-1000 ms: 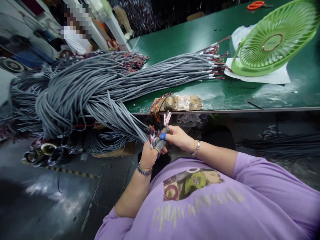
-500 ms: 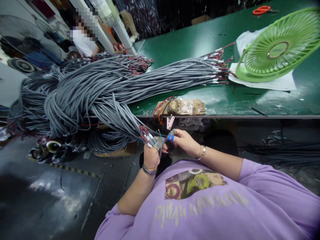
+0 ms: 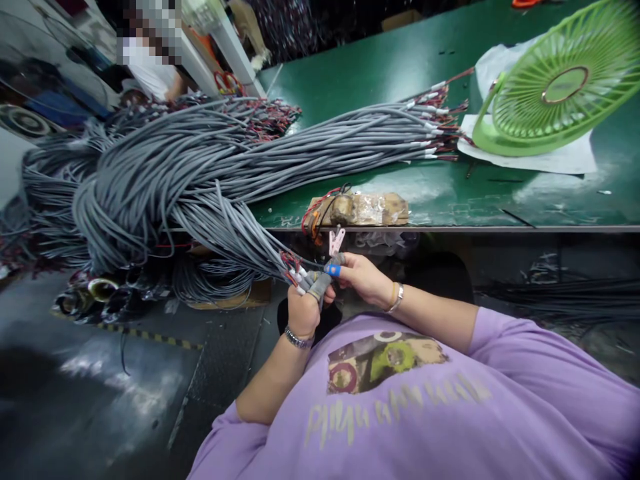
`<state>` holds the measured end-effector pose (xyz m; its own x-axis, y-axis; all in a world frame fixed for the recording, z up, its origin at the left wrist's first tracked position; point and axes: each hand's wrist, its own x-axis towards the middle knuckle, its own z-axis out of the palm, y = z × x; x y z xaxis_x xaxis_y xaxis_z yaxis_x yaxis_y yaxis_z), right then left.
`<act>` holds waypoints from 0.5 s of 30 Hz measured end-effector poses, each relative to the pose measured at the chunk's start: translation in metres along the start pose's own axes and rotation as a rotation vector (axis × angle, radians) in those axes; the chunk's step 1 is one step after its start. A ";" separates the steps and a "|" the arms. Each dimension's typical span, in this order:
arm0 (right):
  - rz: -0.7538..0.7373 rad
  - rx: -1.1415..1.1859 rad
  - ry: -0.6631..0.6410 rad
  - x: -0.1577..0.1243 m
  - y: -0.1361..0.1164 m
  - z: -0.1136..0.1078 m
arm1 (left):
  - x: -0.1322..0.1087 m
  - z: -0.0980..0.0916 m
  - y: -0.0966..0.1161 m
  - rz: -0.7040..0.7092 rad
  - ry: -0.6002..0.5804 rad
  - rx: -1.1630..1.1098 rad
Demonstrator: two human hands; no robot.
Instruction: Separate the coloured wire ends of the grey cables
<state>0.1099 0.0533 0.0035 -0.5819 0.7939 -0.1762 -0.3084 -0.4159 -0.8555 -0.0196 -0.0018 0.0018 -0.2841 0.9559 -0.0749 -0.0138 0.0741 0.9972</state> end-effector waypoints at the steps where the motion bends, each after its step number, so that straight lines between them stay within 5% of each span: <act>1: -0.007 0.014 0.007 0.000 0.002 -0.001 | 0.000 0.001 0.000 0.001 0.013 -0.008; 15: -0.015 0.052 0.106 0.002 0.005 -0.006 | 0.003 0.005 0.002 -0.004 0.095 -0.045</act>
<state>0.1120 0.0552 -0.0037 -0.4950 0.8414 -0.2168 -0.3564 -0.4242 -0.8325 -0.0160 0.0023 0.0039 -0.3736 0.9242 -0.0796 -0.0579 0.0624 0.9964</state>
